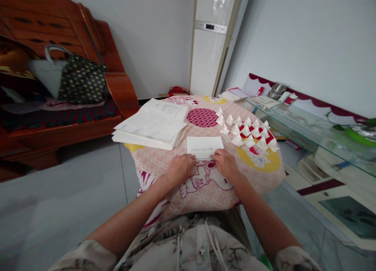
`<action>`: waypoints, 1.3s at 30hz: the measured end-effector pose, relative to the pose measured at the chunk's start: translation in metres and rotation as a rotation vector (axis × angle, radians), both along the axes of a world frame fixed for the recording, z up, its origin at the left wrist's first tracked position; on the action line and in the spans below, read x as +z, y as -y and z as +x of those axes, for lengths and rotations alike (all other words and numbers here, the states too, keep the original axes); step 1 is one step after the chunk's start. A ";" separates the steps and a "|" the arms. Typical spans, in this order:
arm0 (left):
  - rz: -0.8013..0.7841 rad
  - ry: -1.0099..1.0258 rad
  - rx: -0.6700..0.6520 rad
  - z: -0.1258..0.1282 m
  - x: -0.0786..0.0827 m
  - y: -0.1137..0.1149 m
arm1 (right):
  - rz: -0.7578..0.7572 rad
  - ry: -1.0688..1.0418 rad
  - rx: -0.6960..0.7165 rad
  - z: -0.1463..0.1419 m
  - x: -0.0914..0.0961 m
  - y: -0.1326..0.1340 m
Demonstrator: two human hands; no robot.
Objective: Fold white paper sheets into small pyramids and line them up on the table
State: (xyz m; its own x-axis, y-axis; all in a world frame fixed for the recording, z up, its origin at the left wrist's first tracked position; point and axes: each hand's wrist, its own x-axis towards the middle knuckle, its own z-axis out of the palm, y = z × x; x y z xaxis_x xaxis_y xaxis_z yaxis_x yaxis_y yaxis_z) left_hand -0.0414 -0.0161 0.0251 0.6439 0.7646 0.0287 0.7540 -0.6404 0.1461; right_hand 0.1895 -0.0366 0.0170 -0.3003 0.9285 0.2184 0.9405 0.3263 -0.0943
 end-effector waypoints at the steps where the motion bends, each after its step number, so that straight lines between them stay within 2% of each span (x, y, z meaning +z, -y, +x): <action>1: 0.002 -0.010 0.015 -0.004 0.001 0.002 | 0.002 -0.001 0.004 0.000 0.000 0.000; 6: -0.003 -0.066 0.139 -0.017 0.010 0.008 | 0.025 0.001 0.024 0.000 0.000 0.001; 9: 0.000 -0.079 0.204 -0.023 0.021 0.003 | 0.056 -0.032 0.043 -0.001 -0.002 0.002; 13: 0.007 0.099 0.252 -0.026 0.030 -0.013 | 0.113 -0.046 0.057 -0.001 -0.008 0.002; 15: 0.010 0.211 0.228 -0.019 0.028 -0.020 | 0.129 -0.017 0.060 -0.003 -0.010 0.000; 17: 0.015 0.253 0.140 -0.007 0.021 -0.026 | 0.136 0.015 0.061 -0.005 -0.011 -0.001; 20: 0.015 0.212 -0.017 0.018 0.009 -0.030 | 0.147 0.027 0.049 -0.008 -0.012 -0.002; 22: 0.032 0.141 -0.066 0.030 0.004 -0.031 | 0.162 -0.007 0.034 -0.008 -0.013 -0.002; 26: 0.054 0.142 -0.033 0.033 0.001 -0.035 | 0.322 -0.247 -0.034 -0.001 -0.014 -0.004; 29: 0.019 0.340 0.022 0.023 -0.001 -0.040 | 0.492 -0.472 -0.152 0.009 -0.011 -0.006; 32: -0.055 0.553 0.042 0.016 -0.006 -0.044 | 0.566 -0.574 -0.218 0.016 -0.008 -0.006; 39: -0.130 0.845 0.038 0.019 -0.013 -0.043 | 0.710 -0.612 -0.100 0.014 -0.010 -0.004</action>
State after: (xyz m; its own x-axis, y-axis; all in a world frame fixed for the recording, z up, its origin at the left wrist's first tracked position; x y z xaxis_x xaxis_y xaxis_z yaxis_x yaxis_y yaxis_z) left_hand -0.0229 0.0268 0.0121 0.4192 0.8157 0.3986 0.3794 -0.5563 0.7394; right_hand 0.2033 -0.0322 0.0074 0.1273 0.5332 0.8364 0.8200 0.4179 -0.3912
